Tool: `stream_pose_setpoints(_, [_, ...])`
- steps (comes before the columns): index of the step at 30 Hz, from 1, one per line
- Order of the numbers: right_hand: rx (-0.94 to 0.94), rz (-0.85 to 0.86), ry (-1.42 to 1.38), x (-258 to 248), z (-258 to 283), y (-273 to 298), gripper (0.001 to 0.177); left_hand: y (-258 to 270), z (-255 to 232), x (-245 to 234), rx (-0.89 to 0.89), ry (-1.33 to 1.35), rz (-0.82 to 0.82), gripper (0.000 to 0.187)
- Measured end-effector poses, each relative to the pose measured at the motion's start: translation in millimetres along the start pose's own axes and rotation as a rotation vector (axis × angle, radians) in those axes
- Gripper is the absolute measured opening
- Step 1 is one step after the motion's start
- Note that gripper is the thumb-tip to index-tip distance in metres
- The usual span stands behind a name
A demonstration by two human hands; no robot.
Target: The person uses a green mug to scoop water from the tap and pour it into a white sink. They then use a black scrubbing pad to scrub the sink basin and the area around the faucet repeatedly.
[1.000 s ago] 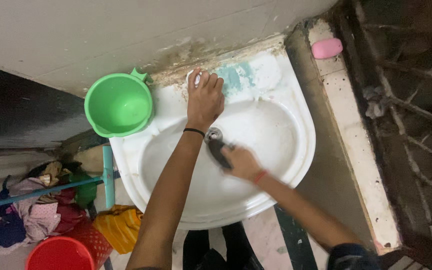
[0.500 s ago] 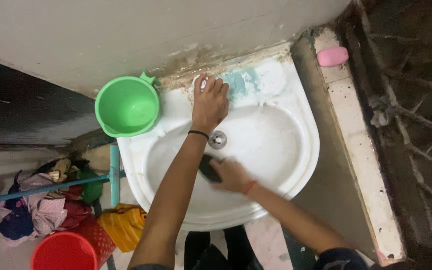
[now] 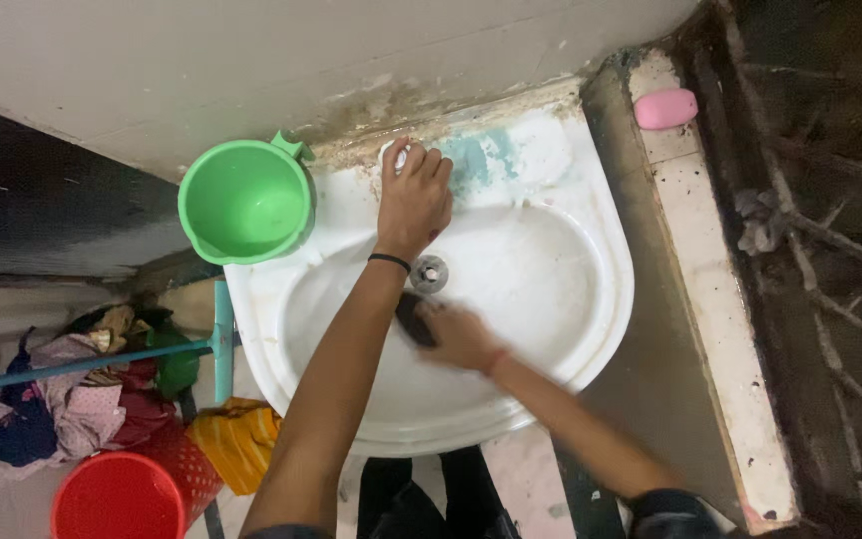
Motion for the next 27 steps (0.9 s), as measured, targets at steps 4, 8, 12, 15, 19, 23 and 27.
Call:
stream_pose_setpoints(4, [0.316,-0.092,0.273,-96,-116,15,0.071,1,1,3,-0.007,0.025,-0.005,0.017])
stream_pose_setpoints(8, [0.089,-0.333,0.269,-94,-78,-6,0.062,0,2,2,-0.013,0.054,-0.032,0.016])
stream_pose_setpoints(12, [0.074,0.169,0.324,46,-17,-77,0.025,0,-1,0,-0.006,0.013,-0.036,0.018])
stream_pose_setpoints(15, [-0.150,-0.104,-0.035,22,-18,-89,0.037,-2,2,-1,0.009,0.031,-0.015,0.016])
stream_pose_setpoints(19, [-0.048,-0.057,0.354,-31,-95,-56,0.061,2,3,-1,-0.011,0.081,-0.042,0.017])
stream_pose_setpoints(23, [-0.050,-0.135,0.430,-97,-111,-13,0.065,1,3,-2,-0.026,0.089,-0.109,0.020])
stream_pose_setpoints(27, [-0.274,-0.266,0.042,-42,-19,-49,0.063,-2,3,-2,-0.006,0.086,-0.095,0.023])
Point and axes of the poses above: each hand's wrist, its own y-axis away from the middle knuckle, its own x-axis out of the palm, z = x × y, the point moved 10 cm from there along -y, towards the middle knuckle, and after that the axes turned 11 degrees about x, right-handed, at the moved point
